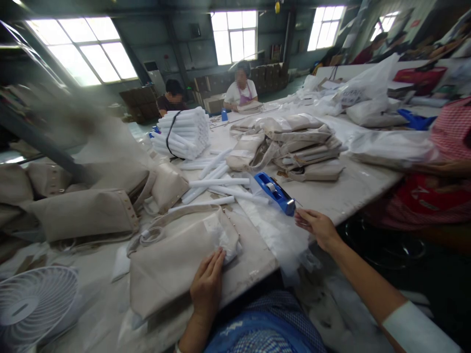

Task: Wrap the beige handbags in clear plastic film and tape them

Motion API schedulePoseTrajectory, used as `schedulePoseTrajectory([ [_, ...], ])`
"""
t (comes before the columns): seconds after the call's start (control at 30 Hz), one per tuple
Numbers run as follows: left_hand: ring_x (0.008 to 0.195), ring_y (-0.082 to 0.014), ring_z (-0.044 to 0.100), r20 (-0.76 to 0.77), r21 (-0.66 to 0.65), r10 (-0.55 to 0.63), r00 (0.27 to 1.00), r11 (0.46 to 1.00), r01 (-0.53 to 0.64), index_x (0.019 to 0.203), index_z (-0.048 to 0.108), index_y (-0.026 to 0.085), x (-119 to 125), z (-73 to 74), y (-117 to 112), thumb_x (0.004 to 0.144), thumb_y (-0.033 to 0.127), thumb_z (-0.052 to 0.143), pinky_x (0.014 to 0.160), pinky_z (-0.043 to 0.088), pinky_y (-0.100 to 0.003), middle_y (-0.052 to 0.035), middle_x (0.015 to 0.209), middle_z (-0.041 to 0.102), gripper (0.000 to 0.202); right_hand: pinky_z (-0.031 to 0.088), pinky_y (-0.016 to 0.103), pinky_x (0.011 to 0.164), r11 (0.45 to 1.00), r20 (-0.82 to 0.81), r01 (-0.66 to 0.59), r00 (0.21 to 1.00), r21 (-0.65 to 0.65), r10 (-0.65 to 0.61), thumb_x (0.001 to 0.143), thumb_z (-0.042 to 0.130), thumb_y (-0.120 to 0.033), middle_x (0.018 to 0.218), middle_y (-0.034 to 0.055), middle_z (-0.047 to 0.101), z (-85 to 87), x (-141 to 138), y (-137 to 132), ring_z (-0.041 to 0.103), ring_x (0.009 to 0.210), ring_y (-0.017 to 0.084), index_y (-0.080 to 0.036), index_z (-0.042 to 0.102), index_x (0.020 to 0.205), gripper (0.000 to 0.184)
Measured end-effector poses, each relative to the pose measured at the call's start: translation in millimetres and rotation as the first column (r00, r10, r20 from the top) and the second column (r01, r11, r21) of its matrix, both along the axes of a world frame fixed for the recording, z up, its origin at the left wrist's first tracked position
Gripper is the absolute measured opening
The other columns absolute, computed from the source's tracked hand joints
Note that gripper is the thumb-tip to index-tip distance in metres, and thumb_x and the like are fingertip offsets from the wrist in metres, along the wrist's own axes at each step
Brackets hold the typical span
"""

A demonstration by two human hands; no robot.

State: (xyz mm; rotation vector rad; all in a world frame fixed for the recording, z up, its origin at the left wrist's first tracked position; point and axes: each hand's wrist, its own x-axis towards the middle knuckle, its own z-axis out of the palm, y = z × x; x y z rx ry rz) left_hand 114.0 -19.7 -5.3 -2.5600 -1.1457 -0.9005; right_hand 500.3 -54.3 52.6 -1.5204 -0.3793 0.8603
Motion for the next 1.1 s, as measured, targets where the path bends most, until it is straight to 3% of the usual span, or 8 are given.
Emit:
schedulePoseTrajectory([
  [0.2, 0.118, -0.0225, 0.064, -0.011, -0.021, -0.020, 1.000, 1.000, 0.020, 0.140, 0.054, 0.021, -2, -2.6, 0, 0.094, 0.002, 0.047, 0.101, 0.055, -0.039, -0.0022, 0.137, 0.062, 0.051, 0.062, 0.033, 0.066, 0.993, 0.349, 0.037, 0.937, -0.109, 0.004, 0.067, 0.082, -0.038, 0.071, 0.0041, 0.075, -16.6, 16, 7, 0.071, 0.062, 0.021, -0.021, 0.074, 0.075, 0.020],
  [0.33, 0.117, -0.0221, 0.064, 0.023, -0.040, -0.023, 0.999, 0.999, 0.024, 0.142, 0.052, 0.023, -1, -0.1, -1, 0.093, 0.001, 0.048, 0.102, 0.054, -0.039, -0.0018, 0.137, 0.063, 0.054, 0.058, 0.040, 0.080, 0.991, 0.747, 0.037, 0.661, -0.130, 0.073, 0.077, 0.069, -0.049, 0.076, 0.0045, 0.076, -16.1, 28, -11, 0.073, 0.079, 0.028, -0.023, 0.076, 0.085, 0.028],
  [0.43, 0.115, -0.0212, 0.065, 0.055, -0.066, -0.015, 0.998, 0.998, 0.019, 0.142, 0.052, 0.024, 1, 4.6, -2, 0.092, 0.000, 0.050, 0.102, 0.054, -0.039, -0.0020, 0.134, 0.064, 0.056, 0.055, 0.038, 0.087, 0.977, 0.868, -0.194, 0.467, -0.087, 0.170, 0.083, 0.066, -0.049, 0.088, 0.0042, 0.077, 5.7, 15, -22, 0.072, 0.085, 0.027, -0.025, 0.077, 0.090, 0.027],
  [0.5, 0.115, -0.0211, 0.065, 0.068, -0.087, -0.005, 0.998, 0.996, 0.011, 0.142, 0.051, 0.025, 2, 7.1, -3, 0.092, 0.000, 0.052, 0.102, 0.054, -0.039, -0.0022, 0.133, 0.065, 0.056, 0.055, 0.035, 0.085, 0.885, 0.877, -0.447, 0.365, -0.129, 0.312, 0.086, 0.066, -0.045, 0.091, 0.0032, 0.077, 28.3, -6, -19, 0.072, 0.083, 0.024, -0.027, 0.078, 0.091, 0.022],
  [0.6, 0.116, -0.0210, 0.065, 0.064, -0.119, 0.008, 0.998, 0.993, 0.000, 0.141, 0.052, 0.024, 3, 8.9, -5, 0.091, 0.002, 0.054, 0.102, 0.055, -0.040, -0.0025, 0.133, 0.066, 0.055, 0.055, 0.029, 0.076, 0.646, 0.857, -0.733, 0.179, -0.211, 0.483, 0.091, 0.065, -0.036, 0.088, 0.0029, 0.076, 62.0, -49, 0, 0.071, 0.078, 0.020, -0.026, 0.078, 0.092, 0.017],
  [0.8, 0.116, -0.0215, 0.064, 0.047, -0.178, 0.041, 0.998, 0.984, -0.032, 0.136, 0.058, 0.022, 4, 13.2, -7, 0.091, 0.006, 0.058, 0.102, 0.055, -0.039, -0.0013, 0.136, 0.064, 0.048, 0.048, 0.024, 0.068, 0.167, 0.795, -0.928, -0.180, -0.332, 0.579, 0.093, 0.062, -0.035, 0.077, 0.0033, 0.070, 88.7, -131, 68, 0.065, 0.069, 0.015, -0.020, 0.073, 0.086, 0.020],
  [0.93, 0.114, -0.0208, 0.065, 0.052, -0.159, 0.051, 0.997, 0.986, -0.042, 0.133, 0.060, 0.023, 4, 12.3, -7, 0.093, 0.009, 0.057, 0.102, 0.056, -0.038, -0.0010, 0.134, 0.065, 0.043, 0.041, 0.024, 0.060, 0.061, 0.767, -0.866, -0.406, -0.497, 0.497, 0.089, 0.064, -0.034, 0.072, 0.0013, 0.068, 84.4, -168, 123, 0.061, 0.063, 0.014, -0.019, 0.072, 0.077, 0.020],
  [1.1, 0.114, -0.0214, 0.065, 0.065, -0.152, 0.066, 0.996, 0.987, -0.055, 0.132, 0.060, 0.023, 4, 6.2, -7, 0.094, 0.011, 0.056, 0.100, 0.057, -0.041, -0.0016, 0.133, 0.066, 0.040, 0.034, 0.026, 0.058, 0.073, 0.579, -0.596, -0.733, -0.800, 0.357, 0.083, 0.070, -0.031, 0.081, 0.0026, 0.075, 78.3, -206, 174, 0.064, 0.070, 0.017, -0.022, 0.075, 0.079, 0.011],
])
